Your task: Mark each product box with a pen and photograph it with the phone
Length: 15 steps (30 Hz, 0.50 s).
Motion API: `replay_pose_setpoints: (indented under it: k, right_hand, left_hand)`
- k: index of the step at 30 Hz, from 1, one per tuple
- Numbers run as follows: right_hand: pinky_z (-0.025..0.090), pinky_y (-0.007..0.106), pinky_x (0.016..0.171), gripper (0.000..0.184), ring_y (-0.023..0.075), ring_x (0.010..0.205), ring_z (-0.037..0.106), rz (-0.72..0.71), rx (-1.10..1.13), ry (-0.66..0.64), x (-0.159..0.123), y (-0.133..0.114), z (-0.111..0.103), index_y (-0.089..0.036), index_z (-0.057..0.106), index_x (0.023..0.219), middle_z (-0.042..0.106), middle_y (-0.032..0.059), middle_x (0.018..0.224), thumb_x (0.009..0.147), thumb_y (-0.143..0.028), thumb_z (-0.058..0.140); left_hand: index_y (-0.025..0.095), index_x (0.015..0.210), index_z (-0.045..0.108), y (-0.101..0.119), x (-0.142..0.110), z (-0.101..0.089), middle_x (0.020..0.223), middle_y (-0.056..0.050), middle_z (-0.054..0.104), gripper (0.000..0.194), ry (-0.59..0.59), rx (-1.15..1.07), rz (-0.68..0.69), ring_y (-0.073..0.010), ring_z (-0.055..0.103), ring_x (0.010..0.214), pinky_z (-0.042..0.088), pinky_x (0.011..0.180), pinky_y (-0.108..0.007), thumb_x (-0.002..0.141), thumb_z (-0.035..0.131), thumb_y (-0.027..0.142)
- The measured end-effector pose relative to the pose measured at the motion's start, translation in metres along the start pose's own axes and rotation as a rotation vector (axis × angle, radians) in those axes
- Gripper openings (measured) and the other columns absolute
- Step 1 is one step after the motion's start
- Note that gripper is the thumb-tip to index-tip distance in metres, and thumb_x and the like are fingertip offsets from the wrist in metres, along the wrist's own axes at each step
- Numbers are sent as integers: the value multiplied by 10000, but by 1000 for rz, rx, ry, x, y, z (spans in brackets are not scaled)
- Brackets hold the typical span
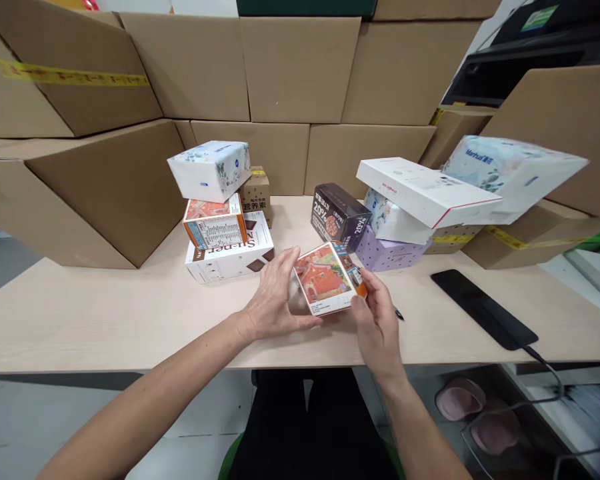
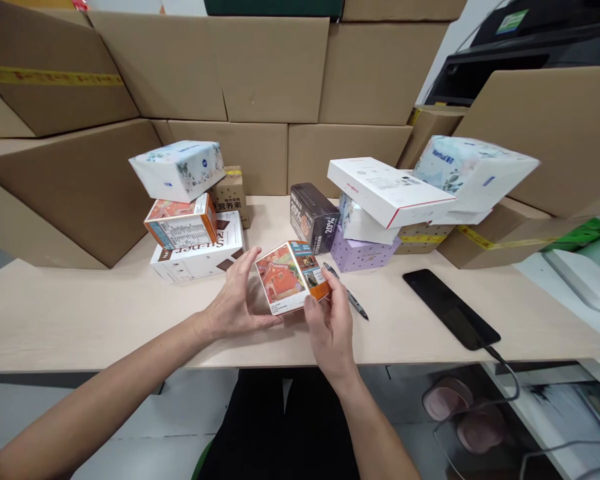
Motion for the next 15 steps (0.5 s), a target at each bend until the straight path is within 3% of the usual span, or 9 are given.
replay_pose_setpoints:
  k: [6,15]
  right_hand:
    - [495,434,1049,507,268,1281,583,186,121,-83,1,8,0,-232,526,1388,586,119,1418,974,-524,514]
    - [448,411,1080,434,251,1309,536,67,-55,-129,5,0,4,-238,598,1310,594,95,1399,1001,-517,475]
  left_hand:
    - [299,1593,-19,1,1,5,1468,-196,393,1287,-20,-51,4,-416,435,1370,401,1101,-620,677,848,559]
    - [277,1595,51,4,0,0,1480,-183,372,1186,56,-74,51,-392,402,1405,399,1134,-584,699,824,351]
Point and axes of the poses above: each hand's wrist, its own x-axis towards the middle knuckle, its own z-axis out of the palm, y = z × x, the point moved 5 cm from there along x, towards the middle knuckle
